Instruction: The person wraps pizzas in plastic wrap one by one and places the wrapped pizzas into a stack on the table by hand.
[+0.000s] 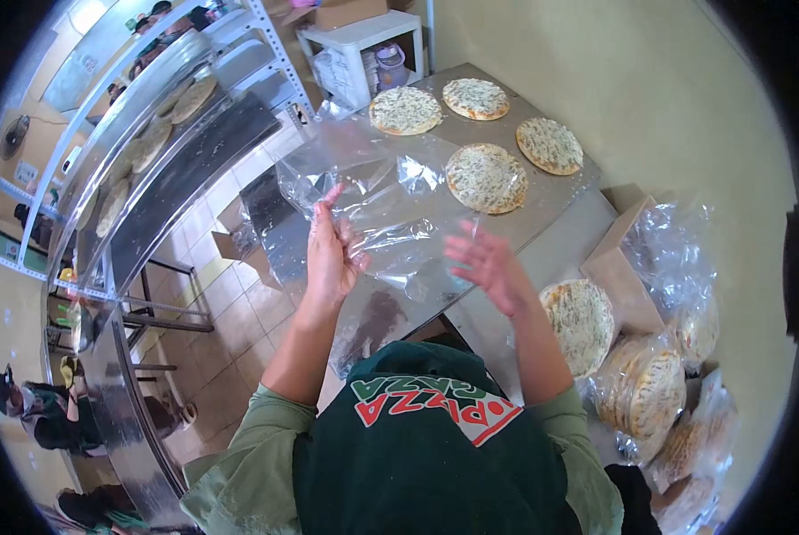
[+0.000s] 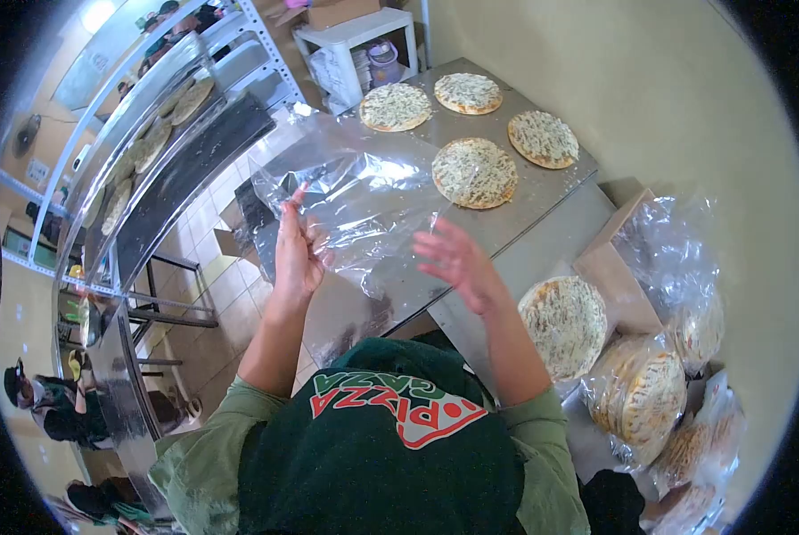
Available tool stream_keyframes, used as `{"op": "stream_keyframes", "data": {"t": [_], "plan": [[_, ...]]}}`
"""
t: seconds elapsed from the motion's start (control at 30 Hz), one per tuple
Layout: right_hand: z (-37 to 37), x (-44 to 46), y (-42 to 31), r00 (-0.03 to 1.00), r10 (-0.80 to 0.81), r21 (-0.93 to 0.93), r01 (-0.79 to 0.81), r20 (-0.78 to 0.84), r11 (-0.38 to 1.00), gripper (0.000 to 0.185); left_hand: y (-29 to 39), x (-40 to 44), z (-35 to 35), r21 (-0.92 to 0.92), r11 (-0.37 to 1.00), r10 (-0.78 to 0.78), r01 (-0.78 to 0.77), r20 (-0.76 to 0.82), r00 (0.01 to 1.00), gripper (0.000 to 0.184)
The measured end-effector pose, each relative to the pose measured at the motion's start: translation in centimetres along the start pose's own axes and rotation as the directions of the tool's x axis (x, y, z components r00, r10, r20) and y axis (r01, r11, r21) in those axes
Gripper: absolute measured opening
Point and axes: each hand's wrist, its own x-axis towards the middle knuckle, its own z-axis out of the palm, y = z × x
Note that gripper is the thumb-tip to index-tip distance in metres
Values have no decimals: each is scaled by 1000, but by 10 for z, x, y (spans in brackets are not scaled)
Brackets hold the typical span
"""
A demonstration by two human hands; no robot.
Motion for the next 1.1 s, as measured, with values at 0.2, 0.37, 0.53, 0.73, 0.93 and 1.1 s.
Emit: {"op": "stream_keyframes", "data": {"t": [0.2, 0.37, 0.53, 0.73, 0.93, 1.1], "plan": [[35, 12, -10, 582, -810, -905, 382, 77, 188, 65, 1, -15, -13, 102, 994, 50, -30, -198, 979, 45], [58, 26, -4, 893, -161, -904, 397, 421, -161, 48, -4, -20, -36, 120, 989, -39, 83, -325, 945, 41], [65, 57, 17, 942, 186, -783, 112, 280, 612, 36, 22, -36, -11, -182, 981, -10, -64, -380, 925, 36], [83, 60, 40, 929, 319, -23, -320, 187, 947, 40, -6, -42, -31, 868, 404, 485, -289, 64, 872, 28], [104, 61, 56, 982, 135, -169, -157, -135, 973, 36, -5, -38, -58, 846, 530, 231, -66, -69, 971, 16], [93, 60, 90, 994, -108, -762, 46, -32, 645, 32, -7, -38, -83, 218, 961, -143, 169, -128, 981, 19]]}}
